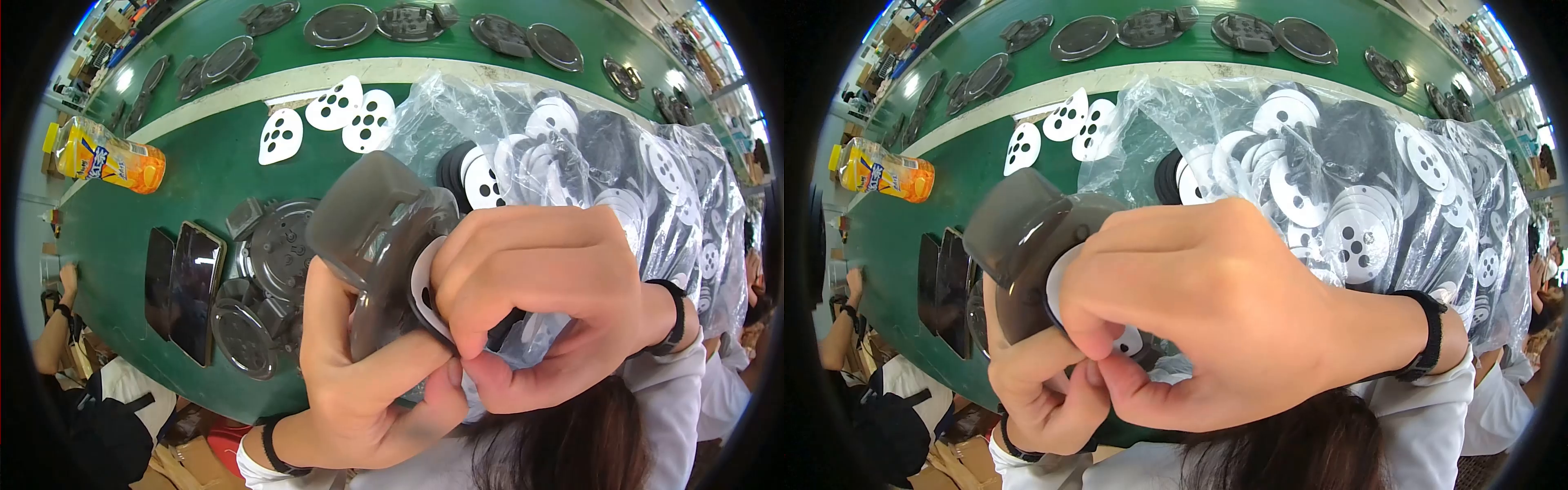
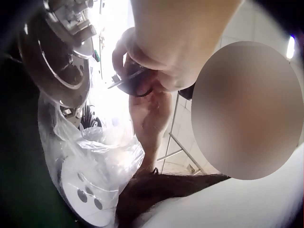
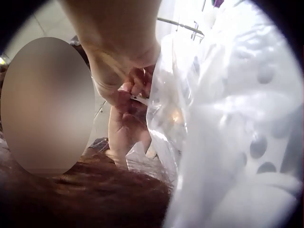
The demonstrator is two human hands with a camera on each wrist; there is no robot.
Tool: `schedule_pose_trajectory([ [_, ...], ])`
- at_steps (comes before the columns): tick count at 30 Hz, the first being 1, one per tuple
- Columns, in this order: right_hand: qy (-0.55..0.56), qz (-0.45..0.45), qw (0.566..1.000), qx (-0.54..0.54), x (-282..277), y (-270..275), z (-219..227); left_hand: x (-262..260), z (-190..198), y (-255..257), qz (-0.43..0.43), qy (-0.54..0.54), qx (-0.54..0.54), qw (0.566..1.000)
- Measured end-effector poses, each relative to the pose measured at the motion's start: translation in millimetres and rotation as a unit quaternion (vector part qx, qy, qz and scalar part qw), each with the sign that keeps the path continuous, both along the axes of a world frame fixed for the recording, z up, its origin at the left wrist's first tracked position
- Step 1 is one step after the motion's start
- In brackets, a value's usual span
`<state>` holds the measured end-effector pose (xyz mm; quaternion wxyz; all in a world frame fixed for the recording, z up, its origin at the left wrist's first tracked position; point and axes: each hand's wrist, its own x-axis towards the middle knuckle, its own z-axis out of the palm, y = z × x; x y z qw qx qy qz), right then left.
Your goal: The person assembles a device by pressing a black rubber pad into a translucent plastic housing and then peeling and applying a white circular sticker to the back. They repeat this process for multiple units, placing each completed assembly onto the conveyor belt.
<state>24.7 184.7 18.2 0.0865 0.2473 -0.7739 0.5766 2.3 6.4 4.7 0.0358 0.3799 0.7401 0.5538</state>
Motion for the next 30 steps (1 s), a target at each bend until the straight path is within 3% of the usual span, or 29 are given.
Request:
schedule_pose_trajectory([
  [6, 0.012, 0.005, 1.000, 0.013, -0.4, 0.2, -1.0, -1.5, -1.3, 4.0, 0.008, 0.037, -0.015, 0.999],
  [25, -0.012, 0.037, 0.999, -0.025, -2.6, 4.4, 2.2, 1.4, -3.8, 4.8, 0.025, 0.008, 0.042, 0.999],
  [30, -0.029, -0.007, 1.000, 0.002, 0.7, 1.5, 5.6, 3.2, -6.2, 7.6, 0.051, 0.065, 0.024, 0.996],
])
